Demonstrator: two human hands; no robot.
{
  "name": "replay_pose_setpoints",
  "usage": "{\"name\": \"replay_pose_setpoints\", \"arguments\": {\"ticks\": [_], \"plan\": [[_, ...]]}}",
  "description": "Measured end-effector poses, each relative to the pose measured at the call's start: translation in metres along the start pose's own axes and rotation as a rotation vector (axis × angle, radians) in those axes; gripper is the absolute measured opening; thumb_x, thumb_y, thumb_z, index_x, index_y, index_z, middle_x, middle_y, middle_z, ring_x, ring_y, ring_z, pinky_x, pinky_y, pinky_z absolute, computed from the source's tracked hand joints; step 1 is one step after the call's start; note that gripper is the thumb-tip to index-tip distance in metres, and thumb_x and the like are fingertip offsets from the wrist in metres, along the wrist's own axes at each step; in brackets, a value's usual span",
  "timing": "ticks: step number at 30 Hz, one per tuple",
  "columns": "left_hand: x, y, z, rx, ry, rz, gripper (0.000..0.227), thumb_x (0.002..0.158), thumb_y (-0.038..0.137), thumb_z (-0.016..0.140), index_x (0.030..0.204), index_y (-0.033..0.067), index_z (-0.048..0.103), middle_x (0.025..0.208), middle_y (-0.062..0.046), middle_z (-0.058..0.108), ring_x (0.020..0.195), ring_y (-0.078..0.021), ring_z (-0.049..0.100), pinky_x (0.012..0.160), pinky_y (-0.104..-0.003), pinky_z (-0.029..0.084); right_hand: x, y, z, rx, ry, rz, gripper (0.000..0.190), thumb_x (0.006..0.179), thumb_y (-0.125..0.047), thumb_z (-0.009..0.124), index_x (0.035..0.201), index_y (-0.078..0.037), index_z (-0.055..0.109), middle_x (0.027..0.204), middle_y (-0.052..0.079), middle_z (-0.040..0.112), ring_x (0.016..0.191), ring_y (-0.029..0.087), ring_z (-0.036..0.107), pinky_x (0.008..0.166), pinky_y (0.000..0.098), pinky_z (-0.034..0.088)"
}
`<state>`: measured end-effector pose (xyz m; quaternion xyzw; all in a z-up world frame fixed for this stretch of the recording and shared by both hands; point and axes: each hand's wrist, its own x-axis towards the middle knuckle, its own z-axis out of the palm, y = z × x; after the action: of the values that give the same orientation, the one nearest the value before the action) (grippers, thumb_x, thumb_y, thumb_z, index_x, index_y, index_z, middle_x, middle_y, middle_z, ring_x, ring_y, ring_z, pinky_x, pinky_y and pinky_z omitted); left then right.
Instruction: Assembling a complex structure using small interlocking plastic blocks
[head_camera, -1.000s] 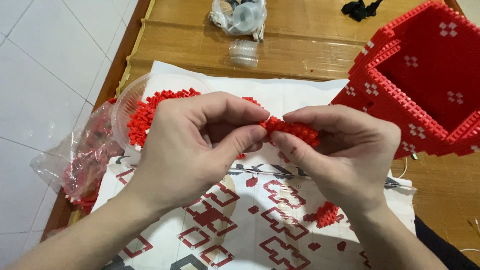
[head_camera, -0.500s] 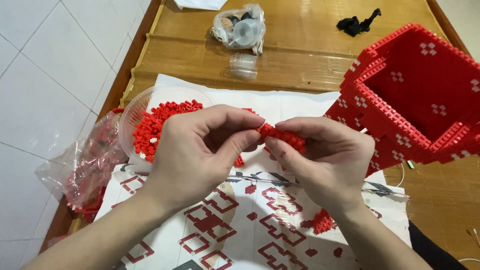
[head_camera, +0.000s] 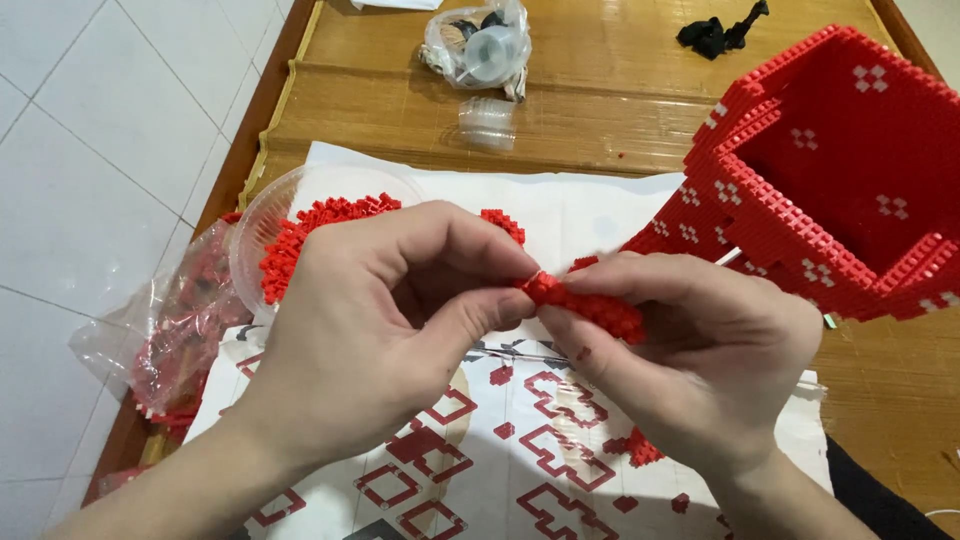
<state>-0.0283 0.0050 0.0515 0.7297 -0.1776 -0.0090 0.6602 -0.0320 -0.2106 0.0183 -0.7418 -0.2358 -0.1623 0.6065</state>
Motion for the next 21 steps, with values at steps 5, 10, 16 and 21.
{"name": "replay_pose_setpoints", "arguments": {"ticks": [5, 10, 16, 21], "plan": [[0.001, -0.007, 0.001, -0.041, 0.033, 0.053, 0.025, 0.089, -0.006, 0.072, 0.094, 0.0061, 0.051, 0.094, -0.003, 0.067, 0.092, -0.0067, 0.07, 0.085, -0.023, 0.064, 0.004, 0.0, -0.001, 0.019, -0.055, -0.037, 0.023, 0.09, 0.006, 0.08, 0.111, 0.009, 0.071, 0.099, 0.018, 0.078, 0.088, 0.017, 0.079, 0.082, 0.0247, 0.07], [0.008, -0.012, -0.009, 0.083, -0.061, 0.171, 0.033, 0.094, -0.009, 0.07, 0.087, 0.0057, 0.041, 0.091, -0.006, 0.056, 0.101, -0.0094, 0.067, 0.087, -0.024, 0.062, 0.031, 0.001, 0.006, 0.171, -0.139, -0.097, 0.023, 0.084, 0.002, 0.078, 0.103, 0.01, 0.068, 0.093, 0.019, 0.076, 0.086, 0.021, 0.08, 0.078, 0.0281, 0.072], [0.009, -0.013, -0.017, 0.32, -0.059, 0.236, 0.028, 0.094, -0.009, 0.067, 0.095, 0.0031, 0.042, 0.095, -0.005, 0.054, 0.099, -0.0098, 0.064, 0.084, -0.024, 0.054, 0.056, 0.007, -0.028, -0.258, -0.42, -0.203, 0.063, 0.08, -0.019, 0.089, 0.126, 0.01, 0.057, 0.092, 0.013, 0.077, 0.083, 0.016, 0.08, 0.064, 0.0244, 0.064], [-0.006, -0.039, -0.017, 0.283, -0.136, -0.025, 0.013, 0.098, -0.005, 0.06, 0.11, 0.0005, 0.058, 0.099, -0.007, 0.066, 0.09, -0.0146, 0.067, 0.076, -0.026, 0.058, 0.025, 0.036, -0.079, -0.789, -0.792, -0.169, 0.042, 0.084, -0.055, 0.082, 0.11, -0.022, 0.075, 0.085, -0.001, 0.082, 0.066, 0.011, 0.071, 0.046, 0.0232, 0.059]]}}
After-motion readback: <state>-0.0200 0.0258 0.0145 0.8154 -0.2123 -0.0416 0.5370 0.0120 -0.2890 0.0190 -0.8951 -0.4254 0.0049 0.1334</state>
